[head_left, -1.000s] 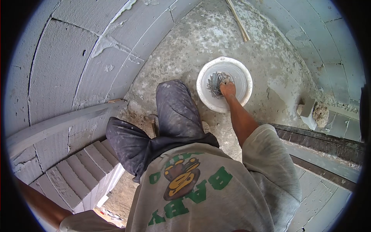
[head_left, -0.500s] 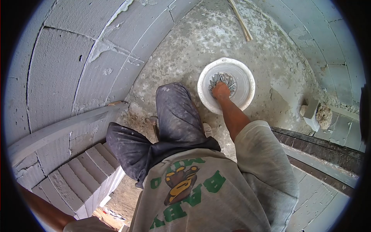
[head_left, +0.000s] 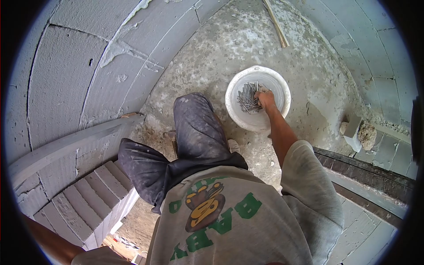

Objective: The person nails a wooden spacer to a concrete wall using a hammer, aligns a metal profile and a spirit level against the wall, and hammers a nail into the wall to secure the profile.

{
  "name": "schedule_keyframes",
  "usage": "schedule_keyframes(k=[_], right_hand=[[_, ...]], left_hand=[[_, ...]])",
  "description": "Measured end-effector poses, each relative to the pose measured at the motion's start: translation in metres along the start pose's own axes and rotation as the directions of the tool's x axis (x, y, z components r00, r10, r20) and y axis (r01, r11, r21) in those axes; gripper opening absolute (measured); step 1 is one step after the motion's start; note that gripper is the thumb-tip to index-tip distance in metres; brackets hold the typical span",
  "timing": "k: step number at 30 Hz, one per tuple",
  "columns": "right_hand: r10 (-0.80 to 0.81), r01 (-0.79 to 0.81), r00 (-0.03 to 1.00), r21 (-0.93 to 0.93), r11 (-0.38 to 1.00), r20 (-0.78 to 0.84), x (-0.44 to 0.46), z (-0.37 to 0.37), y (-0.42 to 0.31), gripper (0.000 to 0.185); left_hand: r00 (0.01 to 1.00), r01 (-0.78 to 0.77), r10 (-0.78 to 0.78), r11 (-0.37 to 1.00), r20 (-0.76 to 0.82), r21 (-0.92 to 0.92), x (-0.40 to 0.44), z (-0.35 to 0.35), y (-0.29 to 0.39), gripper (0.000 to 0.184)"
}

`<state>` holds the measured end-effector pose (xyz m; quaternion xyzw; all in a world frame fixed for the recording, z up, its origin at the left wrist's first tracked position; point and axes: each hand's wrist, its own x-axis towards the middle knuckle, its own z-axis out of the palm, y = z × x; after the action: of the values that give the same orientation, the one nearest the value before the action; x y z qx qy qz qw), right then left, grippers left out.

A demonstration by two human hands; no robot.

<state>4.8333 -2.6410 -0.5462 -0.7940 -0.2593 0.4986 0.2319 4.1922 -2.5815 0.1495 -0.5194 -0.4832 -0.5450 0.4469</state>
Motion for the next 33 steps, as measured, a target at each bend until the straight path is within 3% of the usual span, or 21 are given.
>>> schedule_keyframes(k=[3,6,9,12,14,15,17,18,20,21,23,24,26,27,29,32,33], right_hand=[[0.013,-0.015,1.000,0.200,0.980,0.009,0.000,0.003,0.003,0.008],[-0.212,0.186,0.969,-0.191,0.964,-0.129,0.019,0.016,0.026,0.012],[-0.231,0.187,0.967,-0.324,0.927,-0.104,0.025,0.023,0.036,0.018],[-0.213,0.180,0.975,-0.335,0.925,-0.065,0.021,0.027,0.032,0.025],[-0.290,0.161,0.941,-0.522,0.838,-0.175,0.043,0.042,0.057,0.032],[-0.289,0.186,0.939,-0.434,0.882,-0.186,0.042,0.041,0.066,0.038],[-0.471,0.388,0.879,-0.678,0.625,0.069,0.072,0.038,0.103,0.034],[-0.565,0.513,0.789,-0.763,0.393,0.240,0.095,0.042,0.130,0.033],[-0.715,0.611,0.541,-0.791,-0.027,0.443,0.159,0.057,0.193,0.032],[-0.687,0.555,0.605,-0.832,0.001,0.403,0.169,0.063,0.199,0.031],[-0.473,0.425,0.844,-0.853,0.302,0.253,0.149,0.084,0.165,0.027],[-0.675,0.498,0.694,-0.844,0.199,0.250,0.181,0.084,0.193,0.036],[-0.389,0.327,0.920,-0.632,0.703,0.044,0.159,0.085,0.159,0.034],[-0.361,0.391,0.913,-0.658,0.643,0.189,0.159,0.081,0.159,0.035],[-0.269,0.541,0.838,-0.665,0.515,0.474,0.155,0.081,0.170,0.061],[-0.111,0.485,0.874,-0.843,0.233,0.472,0.169,0.086,0.201,0.060],[-0.148,0.496,0.867,-0.852,0.166,0.476,0.170,0.086,0.199,0.057]], left_hand=[[1.000,-0.027,0.028,0.999,0.010,-0.029,-0.002,0.001,0.002,0.064],[0.999,-0.034,0.034,0.999,-0.020,-0.009,-0.002,0.003,0.001,0.063],[0.999,-0.030,0.031,0.998,0.012,-0.055,-0.001,0.003,0.003,0.064],[0.997,-0.008,0.019,0.991,0.078,-0.133,-0.005,0.001,0.004,0.064],[0.995,0.066,-0.055,0.989,0.082,-0.131,-0.014,0.004,0.009,0.066],[0.994,0.103,-0.100,0.991,0.042,-0.086,-0.018,0.005,0.011,0.067],[0.994,0.033,-0.045,0.993,0.104,0.113,-0.013,-0.008,0.012,0.068],[0.993,0.003,-0.026,0.979,0.112,0.202,-0.013,-0.015,0.012,0.069],[0.997,-0.043,0.022,0.957,0.079,0.288,-0.015,-0.013,0.013,0.070],[0.997,-0.058,0.043,0.959,0.057,0.279,-0.018,-0.009,0.017,0.071],[0.995,-0.100,0.094,0.968,0.034,0.231,-0.024,-0.014,0.033,0.072],[0.998,-0.027,0.020,0.990,0.051,0.137,-0.026,-0.014,0.041,0.074],[0.997,0.049,-0.050,0.999,0.058,0.017,-0.030,-0.012,0.040,0.076],[0.998,0.046,-0.046,0.999,0.049,-0.013,-0.031,-0.010,0.037,0.076],[0.992,0.072,-0.066,0.995,0.107,-0.062,-0.029,-0.014,0.039,0.071],[0.991,0.098,-0.092,0.994,0.099,-0.052,-0.031,-0.016,0.035,0.069],[0.986,0.135,-0.130,0.990,0.108,-0.037,-0.034,-0.017,0.048,0.070]])
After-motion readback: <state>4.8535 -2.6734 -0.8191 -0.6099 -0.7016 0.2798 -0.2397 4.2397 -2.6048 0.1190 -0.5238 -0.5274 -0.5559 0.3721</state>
